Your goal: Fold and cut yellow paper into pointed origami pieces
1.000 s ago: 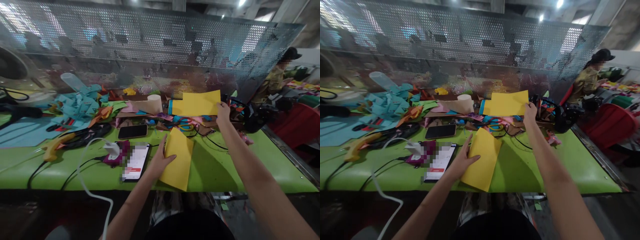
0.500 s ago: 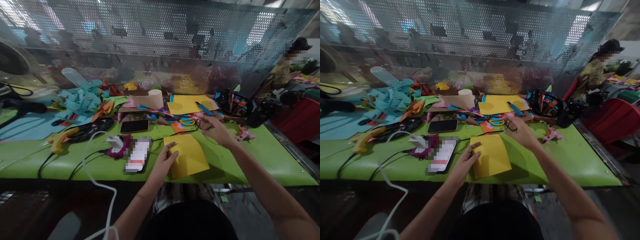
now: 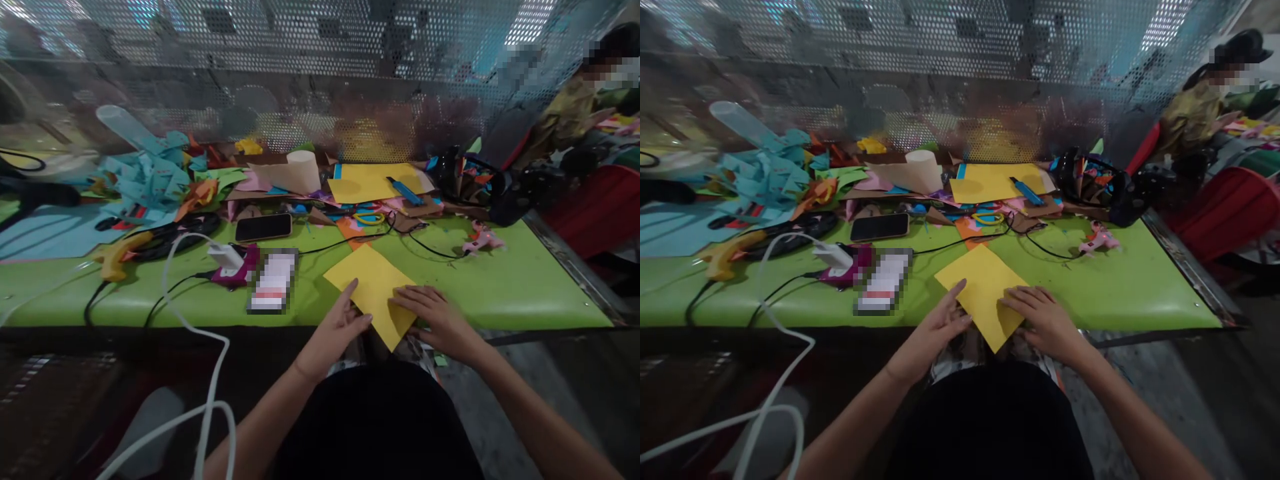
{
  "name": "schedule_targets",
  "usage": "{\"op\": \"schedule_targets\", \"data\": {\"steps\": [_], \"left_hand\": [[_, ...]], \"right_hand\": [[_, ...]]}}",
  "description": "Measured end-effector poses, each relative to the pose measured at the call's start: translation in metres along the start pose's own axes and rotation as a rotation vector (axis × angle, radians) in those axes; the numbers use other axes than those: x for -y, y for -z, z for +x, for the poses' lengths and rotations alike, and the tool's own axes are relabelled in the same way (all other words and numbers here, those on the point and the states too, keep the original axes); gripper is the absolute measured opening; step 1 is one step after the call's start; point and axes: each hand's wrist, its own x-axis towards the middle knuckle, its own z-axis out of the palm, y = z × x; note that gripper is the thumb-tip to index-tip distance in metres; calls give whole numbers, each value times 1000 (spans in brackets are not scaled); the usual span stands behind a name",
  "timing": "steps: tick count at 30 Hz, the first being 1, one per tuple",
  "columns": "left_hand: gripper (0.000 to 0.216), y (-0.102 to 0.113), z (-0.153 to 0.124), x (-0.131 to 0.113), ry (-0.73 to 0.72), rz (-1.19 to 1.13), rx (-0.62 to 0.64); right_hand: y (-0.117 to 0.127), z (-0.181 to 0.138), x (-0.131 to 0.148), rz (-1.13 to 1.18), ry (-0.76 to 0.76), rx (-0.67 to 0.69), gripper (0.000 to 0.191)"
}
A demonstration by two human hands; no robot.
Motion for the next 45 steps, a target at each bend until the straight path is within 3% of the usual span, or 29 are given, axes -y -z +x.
{"op": "schedule_targets", "data": {"steps": [3,6,9,12,16,21,26,31,39,45], "left_hand": [[73,17,-8,-7,15,501,21],[62,22,-11,-16,-180,977,-78],[66,13,-8,-18,-373,1165,59],[58,0,1,-14,-410,1193,178],[19,-7,17,-8,-391,1195,96],[30,-7,39,-9,-324,1146,-32],[27,-11,55,-17,-232,1284,-16],[24,-16,65,-23,-163,1406,51],[19,-16,77,-24,-189,1475,19],[19,-14,82,-30,-140,1461,46]], "right_hand": [[-1,-6,-7,10,12,-23,51],[1,-8,-12,45,25,-49,49],[1,-7,-14,97,15,-73,46],[3,-5,-15,170,-12,-85,40],[5,-4,-16,251,-65,-139,29],[-2,-9,-13,281,-268,-357,35],[-15,-18,-3,89,-256,-496,57],[-29,-28,6,-60,-151,-433,71],[-34,-36,11,-148,-95,-401,49],[-30,-36,10,-145,-93,-369,48]]}}
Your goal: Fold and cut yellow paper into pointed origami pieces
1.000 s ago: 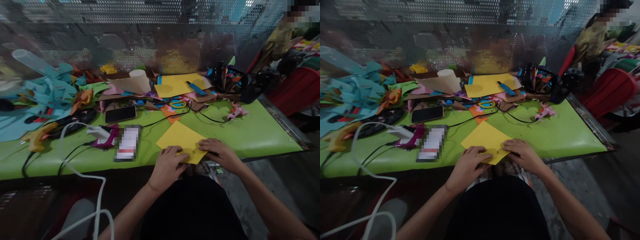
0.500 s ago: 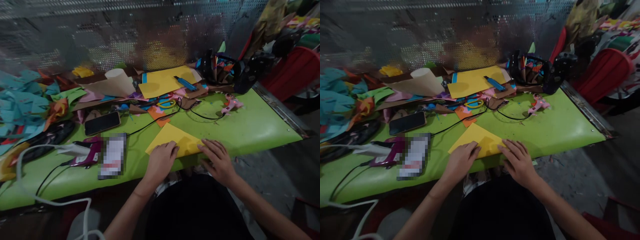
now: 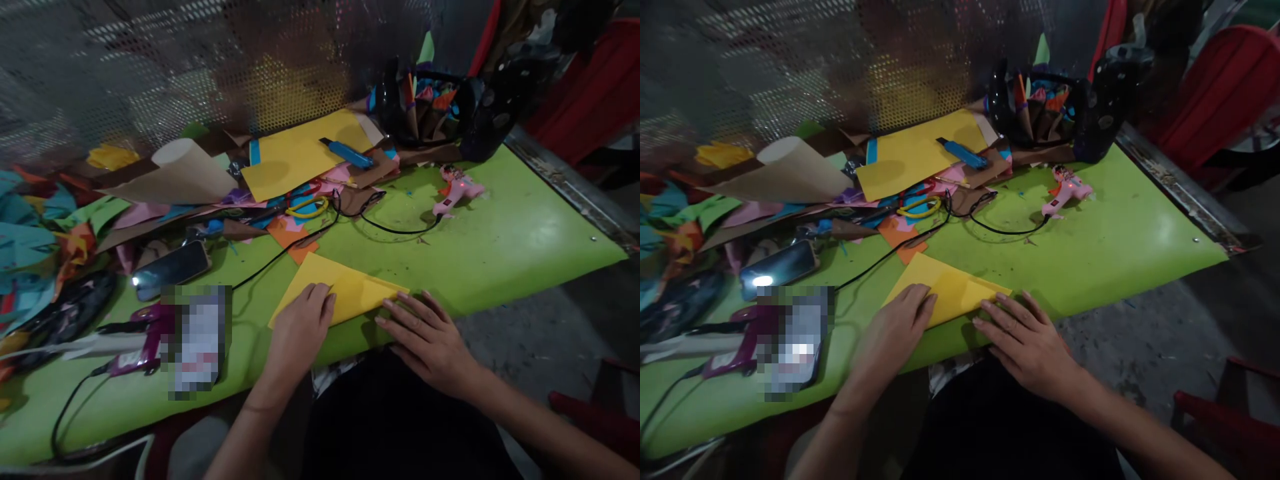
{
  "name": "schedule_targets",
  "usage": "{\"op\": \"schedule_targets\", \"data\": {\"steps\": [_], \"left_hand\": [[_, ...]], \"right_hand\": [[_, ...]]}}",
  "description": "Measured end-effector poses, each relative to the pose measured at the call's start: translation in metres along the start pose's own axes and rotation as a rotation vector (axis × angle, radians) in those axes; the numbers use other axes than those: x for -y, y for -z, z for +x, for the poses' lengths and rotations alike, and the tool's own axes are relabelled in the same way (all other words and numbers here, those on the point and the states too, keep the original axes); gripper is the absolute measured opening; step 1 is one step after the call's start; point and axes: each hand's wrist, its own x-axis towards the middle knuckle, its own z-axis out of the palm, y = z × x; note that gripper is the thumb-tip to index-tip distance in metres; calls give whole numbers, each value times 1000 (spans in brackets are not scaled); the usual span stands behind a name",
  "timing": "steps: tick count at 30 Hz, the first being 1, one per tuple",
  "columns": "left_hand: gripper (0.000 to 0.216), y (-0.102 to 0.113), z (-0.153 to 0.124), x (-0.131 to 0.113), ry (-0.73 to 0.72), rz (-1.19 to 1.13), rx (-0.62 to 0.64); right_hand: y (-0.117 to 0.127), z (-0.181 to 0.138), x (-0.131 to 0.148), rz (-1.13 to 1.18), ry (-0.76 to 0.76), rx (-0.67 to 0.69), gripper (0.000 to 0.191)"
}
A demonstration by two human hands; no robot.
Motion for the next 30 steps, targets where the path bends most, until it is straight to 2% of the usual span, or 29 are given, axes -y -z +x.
{"op": "schedule_targets", "data": {"steps": [15,30], "left_hand": [[18,-4,8,9,-25,-38,-76],[19,-4,9,6,11,-7,-80]], "right_hand": [[2,4,4,21,-80,121,49],[1,7,8,44,-133,76,49]]}}
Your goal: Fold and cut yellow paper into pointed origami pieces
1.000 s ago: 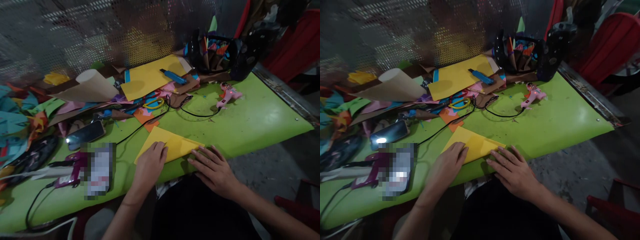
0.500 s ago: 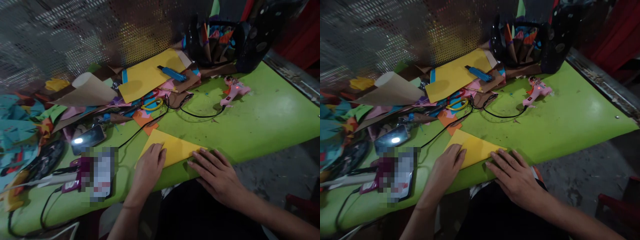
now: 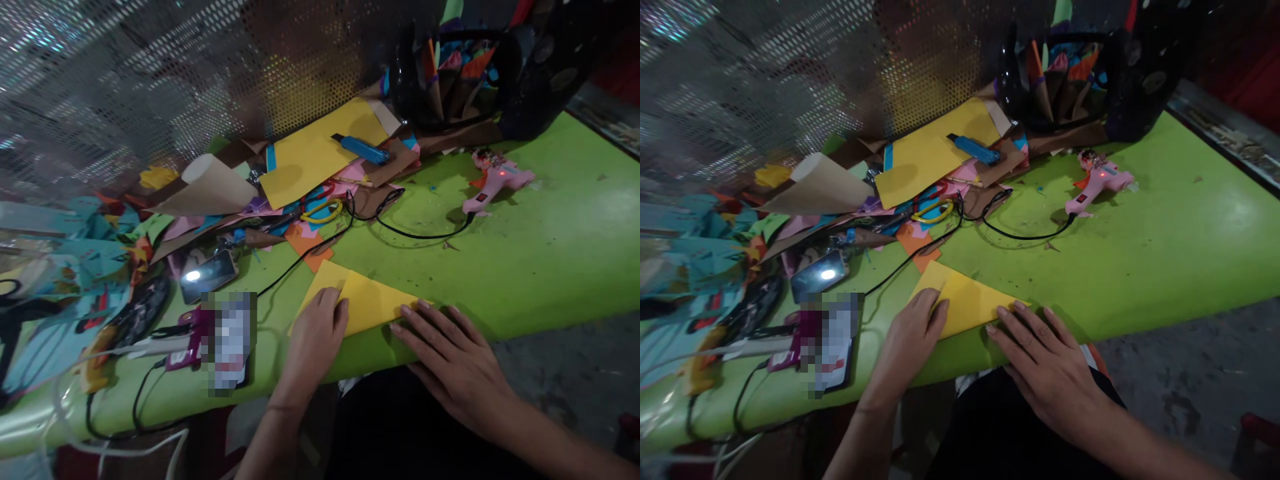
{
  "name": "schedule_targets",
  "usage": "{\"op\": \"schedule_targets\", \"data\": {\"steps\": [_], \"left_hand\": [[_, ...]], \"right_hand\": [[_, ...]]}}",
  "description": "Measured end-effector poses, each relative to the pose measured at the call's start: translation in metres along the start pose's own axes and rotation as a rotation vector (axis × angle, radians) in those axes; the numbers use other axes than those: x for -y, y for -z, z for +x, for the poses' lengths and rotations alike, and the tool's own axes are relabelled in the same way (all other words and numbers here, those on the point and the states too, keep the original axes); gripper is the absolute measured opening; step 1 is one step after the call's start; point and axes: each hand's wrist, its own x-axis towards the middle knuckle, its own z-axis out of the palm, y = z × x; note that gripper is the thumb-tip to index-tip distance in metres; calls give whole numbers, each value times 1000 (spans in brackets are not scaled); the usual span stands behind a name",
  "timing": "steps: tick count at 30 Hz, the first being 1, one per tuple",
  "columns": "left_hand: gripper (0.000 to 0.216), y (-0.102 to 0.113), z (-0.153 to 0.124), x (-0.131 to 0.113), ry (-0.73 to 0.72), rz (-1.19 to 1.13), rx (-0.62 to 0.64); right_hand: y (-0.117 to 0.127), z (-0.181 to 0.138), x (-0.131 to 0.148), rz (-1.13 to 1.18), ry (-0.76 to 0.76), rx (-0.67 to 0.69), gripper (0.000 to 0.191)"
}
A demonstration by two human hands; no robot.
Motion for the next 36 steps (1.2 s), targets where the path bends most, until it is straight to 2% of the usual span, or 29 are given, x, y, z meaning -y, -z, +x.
{"op": "schedule_targets", "data": {"steps": [17,27,36], "left_hand": [[11,4,2,-7,147,-55,75],[11,3,3,-5,143,-90,79],[10,6,4,-5,137,-88,99]], "right_hand": [[-3,0,3,12,-50,-1,48],[-3,3,4,12,-61,-42,45],[-4,2,5,-8,-67,-21,48]]}}
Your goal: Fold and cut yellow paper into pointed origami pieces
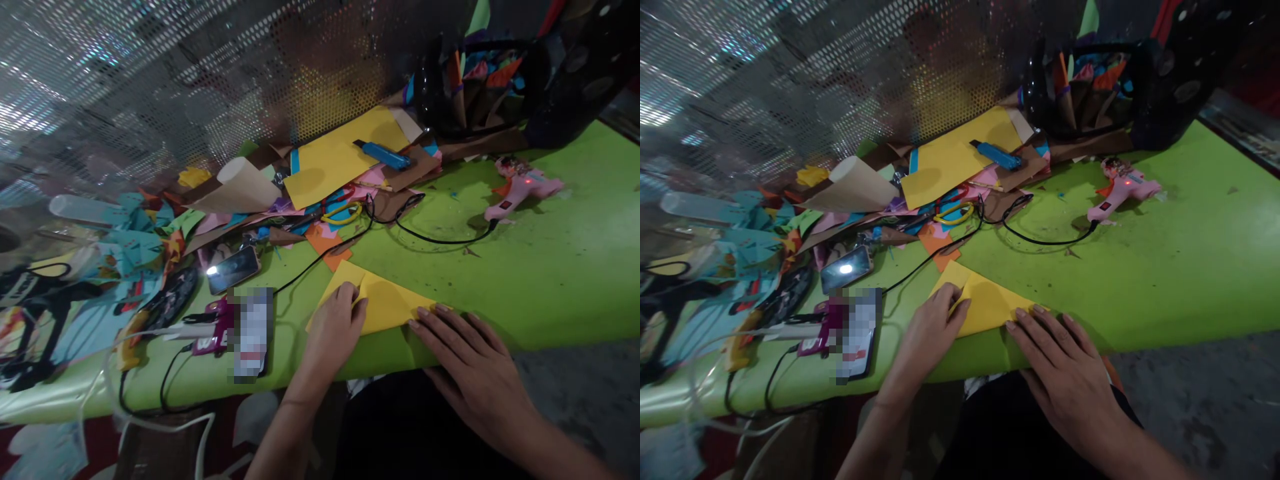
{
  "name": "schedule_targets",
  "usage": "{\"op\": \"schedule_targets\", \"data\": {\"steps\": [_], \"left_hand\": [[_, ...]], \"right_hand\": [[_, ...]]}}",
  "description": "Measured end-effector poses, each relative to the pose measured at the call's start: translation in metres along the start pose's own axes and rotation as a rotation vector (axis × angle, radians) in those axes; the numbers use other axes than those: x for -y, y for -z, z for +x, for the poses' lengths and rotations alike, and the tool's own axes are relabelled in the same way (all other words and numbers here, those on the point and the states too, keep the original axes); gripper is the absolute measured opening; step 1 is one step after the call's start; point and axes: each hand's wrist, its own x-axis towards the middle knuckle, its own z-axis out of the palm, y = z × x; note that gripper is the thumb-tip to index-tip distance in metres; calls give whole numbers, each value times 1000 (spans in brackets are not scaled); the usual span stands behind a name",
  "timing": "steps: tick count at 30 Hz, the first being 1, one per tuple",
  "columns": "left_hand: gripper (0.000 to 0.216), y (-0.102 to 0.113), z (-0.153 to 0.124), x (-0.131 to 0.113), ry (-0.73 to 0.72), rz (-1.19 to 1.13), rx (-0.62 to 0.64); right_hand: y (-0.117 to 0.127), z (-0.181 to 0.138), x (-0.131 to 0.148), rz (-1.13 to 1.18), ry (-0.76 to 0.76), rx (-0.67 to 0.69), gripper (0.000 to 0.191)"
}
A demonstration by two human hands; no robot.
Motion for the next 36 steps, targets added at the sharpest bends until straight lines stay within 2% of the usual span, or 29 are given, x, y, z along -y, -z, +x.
{"op": "schedule_targets", "data": {"steps": [4,6,9,12,16,19,24,28,32,36], "left_hand": [[4,-1,0,0,10,-26,0],[11,-3,-2,1,11,-6,-29],[18,-8,-5,2,-81,95,-171],[15,-16,-7,5,-233,218,-298],[25,-23,-8,9,-405,267,-212],[32,-23,-16,9,-460,270,-182],[50,-23,-45,5,-470,311,-188],[67,-31,-58,5,-480,285,-201],[66,-40,-59,7,-454,252,-226],[63,-42,-58,6,-447,246,-240]], "right_hand": [[-1,0,0,-4,1,-5,49],[-1,0,-1,-7,7,-3,49],[-2,0,-1,-13,10,6,50],[-2,0,0,-6,-2,19,52],[-1,-1,0,-13,-15,50,55],[0,-1,0,-29,-17,66,58],[-1,-1,3,-50,-33,60,62],[1,-1,2,-60,-37,65,58],[9,0,2,-88,-4,72,62],[13,5,20,-100,28,126,67]]}}
